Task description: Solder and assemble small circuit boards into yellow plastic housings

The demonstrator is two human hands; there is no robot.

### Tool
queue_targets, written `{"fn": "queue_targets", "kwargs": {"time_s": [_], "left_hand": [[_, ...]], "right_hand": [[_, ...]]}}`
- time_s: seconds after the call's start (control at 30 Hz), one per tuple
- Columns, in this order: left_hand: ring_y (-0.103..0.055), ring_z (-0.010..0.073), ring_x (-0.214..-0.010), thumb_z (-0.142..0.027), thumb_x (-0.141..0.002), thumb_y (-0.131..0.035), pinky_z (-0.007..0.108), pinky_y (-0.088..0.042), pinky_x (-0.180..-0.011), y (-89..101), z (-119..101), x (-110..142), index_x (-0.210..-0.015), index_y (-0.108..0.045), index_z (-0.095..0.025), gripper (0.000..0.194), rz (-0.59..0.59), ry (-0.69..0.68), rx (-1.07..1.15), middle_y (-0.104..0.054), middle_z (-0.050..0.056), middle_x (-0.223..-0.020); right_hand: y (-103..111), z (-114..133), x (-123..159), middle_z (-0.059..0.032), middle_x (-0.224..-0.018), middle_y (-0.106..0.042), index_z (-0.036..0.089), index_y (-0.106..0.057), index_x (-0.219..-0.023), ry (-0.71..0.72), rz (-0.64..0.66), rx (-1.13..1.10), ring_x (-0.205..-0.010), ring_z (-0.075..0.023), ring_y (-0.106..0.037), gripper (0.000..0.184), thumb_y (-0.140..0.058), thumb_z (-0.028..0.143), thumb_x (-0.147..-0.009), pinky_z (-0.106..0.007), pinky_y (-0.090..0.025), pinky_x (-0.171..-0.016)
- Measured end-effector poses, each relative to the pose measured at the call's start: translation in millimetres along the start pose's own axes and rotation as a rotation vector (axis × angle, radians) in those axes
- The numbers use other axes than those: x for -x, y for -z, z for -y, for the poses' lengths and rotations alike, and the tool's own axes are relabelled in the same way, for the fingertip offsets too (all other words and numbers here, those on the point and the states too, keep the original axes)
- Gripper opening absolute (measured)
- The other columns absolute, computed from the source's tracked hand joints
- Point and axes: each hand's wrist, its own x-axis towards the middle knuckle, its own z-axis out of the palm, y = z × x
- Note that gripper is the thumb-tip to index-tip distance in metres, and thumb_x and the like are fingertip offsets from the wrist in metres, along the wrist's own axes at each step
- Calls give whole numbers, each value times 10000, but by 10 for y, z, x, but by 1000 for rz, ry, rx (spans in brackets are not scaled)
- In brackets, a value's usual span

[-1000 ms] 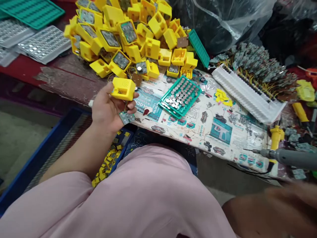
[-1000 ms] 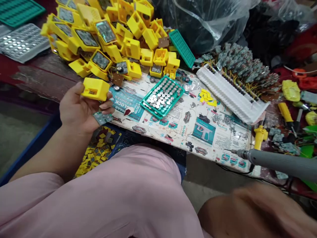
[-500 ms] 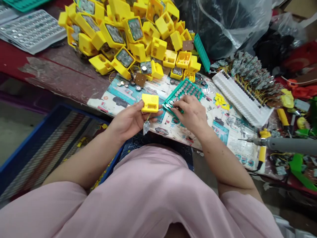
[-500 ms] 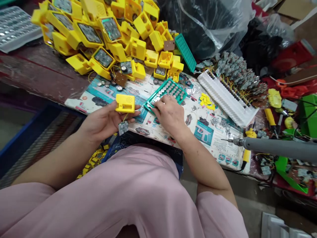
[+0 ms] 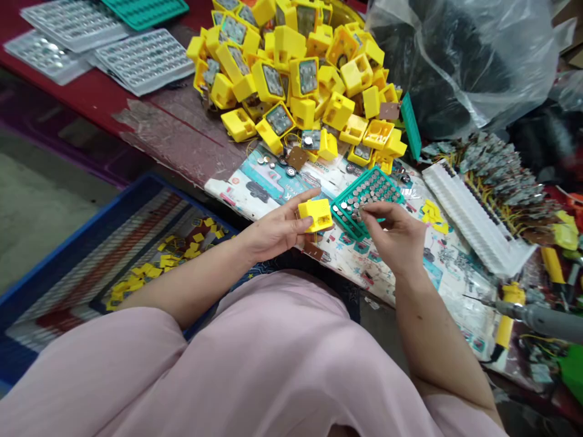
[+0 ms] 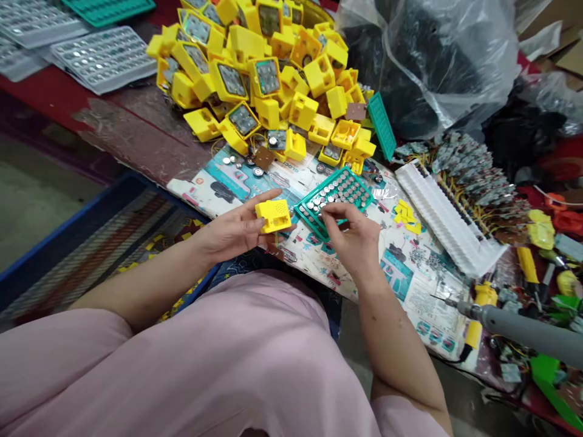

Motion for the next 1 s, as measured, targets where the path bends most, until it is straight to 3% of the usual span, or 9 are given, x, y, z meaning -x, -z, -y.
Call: {"fn": "queue_targets", "kwargs": {"time_s": [0.13,0.27,0.4,0.53,0.63,0.83,1.0], "left_hand": [[-689,267,-1141,-224,-677,-822,425,-539,-961,25,-1,35,-1311,-585,-289,680,38,51,80,-713,48,-1202],[-707,265,-1105,-363,-825,-695,430,-532,-987,-28,-1,23,-1181,-641,-236,382,-29,67,227,-724,62,-1169],[-639,223,-1247,-343,-943,-532,407,-486,-1104,-131,-10,-11,-1281,-591,-245,357,-175,-3,181,-658,61,-1351],[-512,209,-1397,-346,-955,-500,391,-439,-1175,-189,11,-33,-1302,-586,-239,373,-222,-112,53,-585,45,-1461],[-544,195,-1356,-324,-940,-545,369,-460,-1149,-200,61,-44,-1290,-595,-246,362,-203,-142,37,-619,30,-1415],[-670,118,-1048,-261,-816,-774,222,-529,-972,-254,154,-15,-1187,-674,-239,384,-130,-152,203,-730,-7,-1121],[-664,123,-1075,-300,-775,-837,205,-504,-985,-269,194,56,-1179,-699,-259,429,-77,-210,146,-741,-6,-1115]], "right_hand": [[-7,55,30,-8,-838,-775,243,-768,-916,-147,38,-178,-684,-148,-703,169,-779,310,-761,-275,-578,-592],[-6,139,71,4,-790,-762,273,-795,-808,-109,68,-268,-697,-141,-692,72,-796,252,-739,-249,-558,-551],[-19,233,126,15,-799,-768,288,-802,-859,-150,80,-304,-589,-112,-673,104,-782,242,-768,-249,-578,-538],[-75,330,175,13,-759,-765,255,-791,-850,-178,56,-324,-587,-128,-692,73,-779,260,-778,-266,-603,-569],[-138,395,195,16,-781,-762,249,-769,-863,-46,32,-283,-628,-121,-697,51,-746,230,-821,-260,-606,-603],[-223,448,230,-14,-860,-721,233,-718,-902,357,-110,157,-770,-123,-683,33,-697,211,-892,-241,-568,-637],[-213,513,321,-21,-852,-725,198,-705,-960,592,-174,501,-767,-123,-650,80,-691,158,-893,-234,-535,-686]]}}
